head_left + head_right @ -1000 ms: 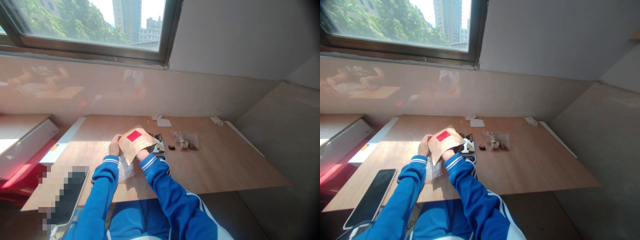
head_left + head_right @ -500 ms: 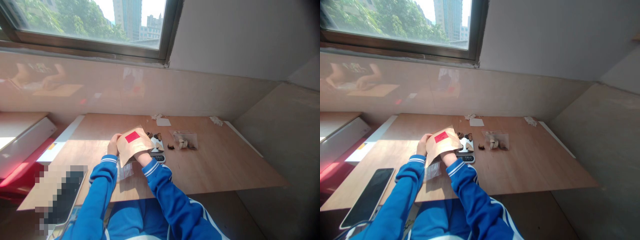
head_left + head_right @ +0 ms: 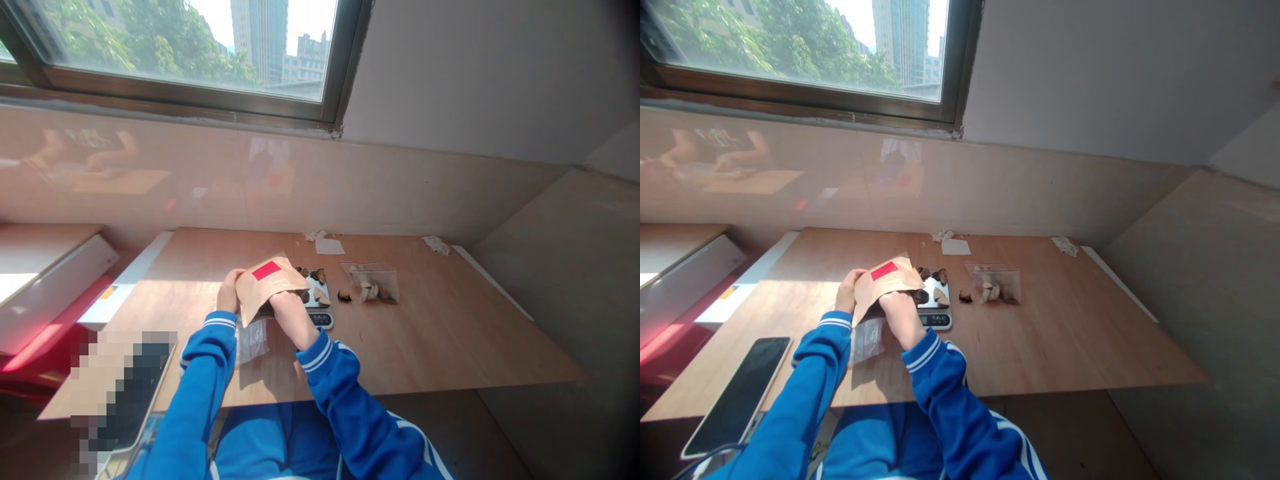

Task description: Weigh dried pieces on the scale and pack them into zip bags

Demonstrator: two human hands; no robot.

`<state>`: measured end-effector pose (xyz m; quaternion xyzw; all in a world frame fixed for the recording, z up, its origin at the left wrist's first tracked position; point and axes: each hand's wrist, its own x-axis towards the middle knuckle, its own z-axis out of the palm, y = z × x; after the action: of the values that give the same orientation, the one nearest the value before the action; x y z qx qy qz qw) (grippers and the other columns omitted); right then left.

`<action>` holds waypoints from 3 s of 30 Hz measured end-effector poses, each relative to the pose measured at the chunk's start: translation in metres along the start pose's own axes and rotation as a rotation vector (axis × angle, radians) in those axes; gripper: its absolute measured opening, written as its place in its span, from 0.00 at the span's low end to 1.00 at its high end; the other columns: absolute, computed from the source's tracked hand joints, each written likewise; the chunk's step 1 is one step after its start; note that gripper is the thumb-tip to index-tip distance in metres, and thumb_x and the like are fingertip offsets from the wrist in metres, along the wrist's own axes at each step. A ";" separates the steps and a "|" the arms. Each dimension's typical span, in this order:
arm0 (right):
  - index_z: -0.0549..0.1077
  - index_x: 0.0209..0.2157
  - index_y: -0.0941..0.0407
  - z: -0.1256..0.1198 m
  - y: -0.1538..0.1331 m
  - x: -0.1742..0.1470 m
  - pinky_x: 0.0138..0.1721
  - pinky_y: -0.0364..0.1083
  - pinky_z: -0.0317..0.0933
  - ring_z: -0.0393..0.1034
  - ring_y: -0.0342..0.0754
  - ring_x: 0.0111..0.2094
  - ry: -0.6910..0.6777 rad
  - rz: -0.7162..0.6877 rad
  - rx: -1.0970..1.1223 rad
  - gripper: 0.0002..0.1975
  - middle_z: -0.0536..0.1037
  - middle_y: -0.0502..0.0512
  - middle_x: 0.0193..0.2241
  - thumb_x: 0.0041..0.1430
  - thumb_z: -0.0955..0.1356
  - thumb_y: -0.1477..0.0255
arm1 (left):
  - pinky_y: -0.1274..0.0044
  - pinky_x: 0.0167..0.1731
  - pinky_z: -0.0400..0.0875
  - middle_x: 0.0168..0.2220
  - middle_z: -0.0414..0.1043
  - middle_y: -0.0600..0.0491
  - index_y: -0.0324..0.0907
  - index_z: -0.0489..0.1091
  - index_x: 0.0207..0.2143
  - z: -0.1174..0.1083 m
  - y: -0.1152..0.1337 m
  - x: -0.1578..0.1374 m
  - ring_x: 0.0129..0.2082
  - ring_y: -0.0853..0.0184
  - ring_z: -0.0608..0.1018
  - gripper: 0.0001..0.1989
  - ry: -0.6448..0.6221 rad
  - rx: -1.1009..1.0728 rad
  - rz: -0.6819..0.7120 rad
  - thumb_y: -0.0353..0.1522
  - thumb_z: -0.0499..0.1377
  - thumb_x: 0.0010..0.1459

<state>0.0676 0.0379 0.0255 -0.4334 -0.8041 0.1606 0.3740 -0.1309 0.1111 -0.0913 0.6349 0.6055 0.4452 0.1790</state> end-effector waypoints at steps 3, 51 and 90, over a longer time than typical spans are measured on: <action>0.76 0.37 0.57 -0.013 -0.001 -0.004 0.44 0.49 0.66 0.72 0.51 0.40 -0.017 -0.063 -0.083 0.15 0.79 0.58 0.36 0.59 0.60 0.84 | 0.70 0.45 0.69 0.44 0.73 0.51 0.44 0.68 0.46 -0.001 0.002 0.000 0.43 0.61 0.75 0.18 0.009 0.008 0.011 0.30 0.53 0.50; 0.74 0.33 0.56 -0.019 0.130 0.006 0.45 0.52 0.58 0.67 0.52 0.38 0.257 0.392 -0.051 0.08 0.77 0.56 0.34 0.54 0.63 0.76 | 0.72 0.34 0.68 0.40 0.77 0.47 0.43 0.67 0.48 0.004 -0.012 0.010 0.39 0.54 0.78 0.18 -0.002 0.163 -0.071 0.40 0.54 0.56; 0.75 0.38 0.56 -0.042 0.156 -0.131 0.46 0.56 0.59 0.66 0.55 0.42 0.481 0.434 -0.106 0.15 0.76 0.61 0.38 0.61 0.58 0.70 | 0.65 0.46 0.70 0.50 0.68 0.42 0.42 0.51 0.60 0.010 -0.017 0.010 0.49 0.56 0.74 0.38 0.127 -0.001 0.022 0.41 0.62 0.50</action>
<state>0.2336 0.0168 -0.0978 -0.6390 -0.5888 0.0874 0.4871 -0.1346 0.1268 -0.1066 0.6120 0.6083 0.4869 0.1357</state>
